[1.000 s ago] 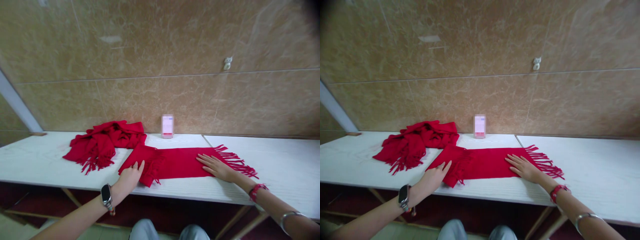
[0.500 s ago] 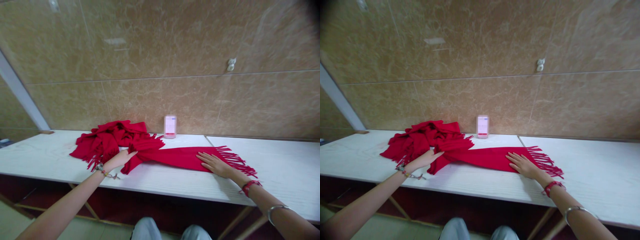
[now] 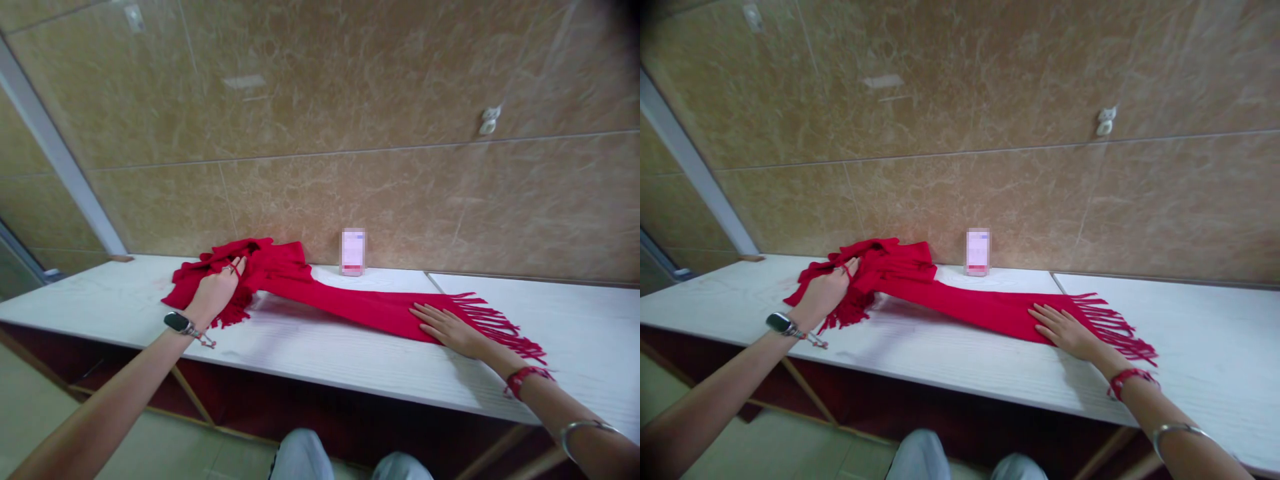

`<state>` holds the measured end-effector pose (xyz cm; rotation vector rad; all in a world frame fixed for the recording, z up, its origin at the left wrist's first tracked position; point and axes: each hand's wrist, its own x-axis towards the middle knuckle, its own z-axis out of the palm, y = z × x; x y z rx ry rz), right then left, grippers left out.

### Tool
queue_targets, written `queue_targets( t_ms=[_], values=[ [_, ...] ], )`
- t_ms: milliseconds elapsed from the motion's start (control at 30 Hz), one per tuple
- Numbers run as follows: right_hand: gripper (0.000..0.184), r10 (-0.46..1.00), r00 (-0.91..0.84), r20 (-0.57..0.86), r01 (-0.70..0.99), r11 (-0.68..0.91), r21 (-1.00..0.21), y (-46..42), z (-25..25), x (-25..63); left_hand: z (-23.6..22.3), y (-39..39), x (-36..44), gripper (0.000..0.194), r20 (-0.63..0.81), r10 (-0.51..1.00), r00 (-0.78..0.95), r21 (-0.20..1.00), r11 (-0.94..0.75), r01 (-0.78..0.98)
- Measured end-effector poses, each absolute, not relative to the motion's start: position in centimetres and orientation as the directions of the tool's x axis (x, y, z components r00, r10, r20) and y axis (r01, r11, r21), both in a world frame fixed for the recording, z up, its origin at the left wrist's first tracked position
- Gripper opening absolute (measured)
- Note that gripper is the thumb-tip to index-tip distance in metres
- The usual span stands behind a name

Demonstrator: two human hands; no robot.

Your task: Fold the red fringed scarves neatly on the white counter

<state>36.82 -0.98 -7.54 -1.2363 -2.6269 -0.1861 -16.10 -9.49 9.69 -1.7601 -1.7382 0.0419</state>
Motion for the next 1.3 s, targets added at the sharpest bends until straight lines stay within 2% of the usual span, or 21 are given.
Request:
queue_targets(
  t_ms=[100, 167, 267, 500, 600, 733, 800, 833, 900, 933, 1067, 1300],
  values=[
    [0.048, 0.756, -0.603, 0.254, 0.785, 0.62, 0.017, -0.7, -7.8, 36.9, 7.1, -9.8, -16.5, 0.053, 0.371, 0.915, 0.158, -0.502, 0.055, 0.863],
    [0.048, 0.76, -0.601, 0.246, 0.787, 0.617, 0.017, -0.5, -7.9, 37.2, 4.7, -9.9, -16.5, 0.048, 0.259, 0.944, 0.207, -0.518, -0.046, 0.854],
    [0.047, 0.752, -0.617, 0.234, 0.774, 0.633, 0.008, -0.6, -8.4, 38.2, 2.3, -9.9, -16.7, 0.042, 0.126, 0.964, 0.232, -0.475, -0.147, 0.867],
    [0.042, 0.69, -0.695, 0.201, 0.7, 0.714, -0.03, -1.0, -9.7, 43.8, 2.7, -10.5, -15.6, 0.042, 0.107, 0.946, 0.307, -0.384, -0.246, 0.89],
    [0.045, 0.727, -0.665, 0.169, 0.734, 0.679, -0.034, -0.4, -8.7, 44.4, 3.1, -11.0, -15.0, 0.048, 0.022, 0.936, 0.352, -0.308, -0.329, 0.893],
    [0.051, 0.823, -0.522, 0.226, 0.843, 0.537, -0.007, -0.5, -5.0, 38.4, 5.3, -9.9, -15.5, 0.061, -0.152, 0.93, 0.335, -0.069, -0.348, 0.935],
    [0.053, 0.795, -0.546, 0.264, 0.821, 0.571, -0.024, -0.9, -3.3, 33.0, 6.3, -8.4, -15.3, 0.058, -0.096, 0.934, 0.344, 0.059, -0.34, 0.939],
    [0.053, 0.771, -0.582, 0.259, 0.794, 0.608, -0.024, -1.1, -2.7, 30.2, 6.5, -7.5, -14.9, 0.054, -0.006, 0.945, 0.326, 0.1, -0.324, 0.941],
    [0.056, 0.737, -0.628, 0.251, 0.754, 0.656, -0.039, -1.4, -2.1, 25.0, 5.9, -5.9, -13.6, 0.052, 0.177, 0.957, 0.228, 0.133, -0.253, 0.958],
    [0.057, 0.731, -0.64, 0.236, 0.743, 0.667, -0.05, -1.4, -2.1, 23.0, 5.2, -5.2, -12.8, 0.053, 0.205, 0.96, 0.189, 0.122, -0.217, 0.969],
    [0.057, 0.719, -0.679, 0.151, 0.718, 0.692, -0.07, -1.4, -3.3, 19.3, 1.5, -3.5, -11.7, 0.053, 0.086, 0.992, 0.097, 0.066, -0.103, 0.993],
    [0.054, 0.757, -0.633, 0.159, 0.759, 0.648, -0.064, -1.9, -4.1, 20.8, -0.2, -2.8, -13.0, 0.053, 0.121, 0.991, 0.057, 0.054, -0.064, 0.996]
  ],
)
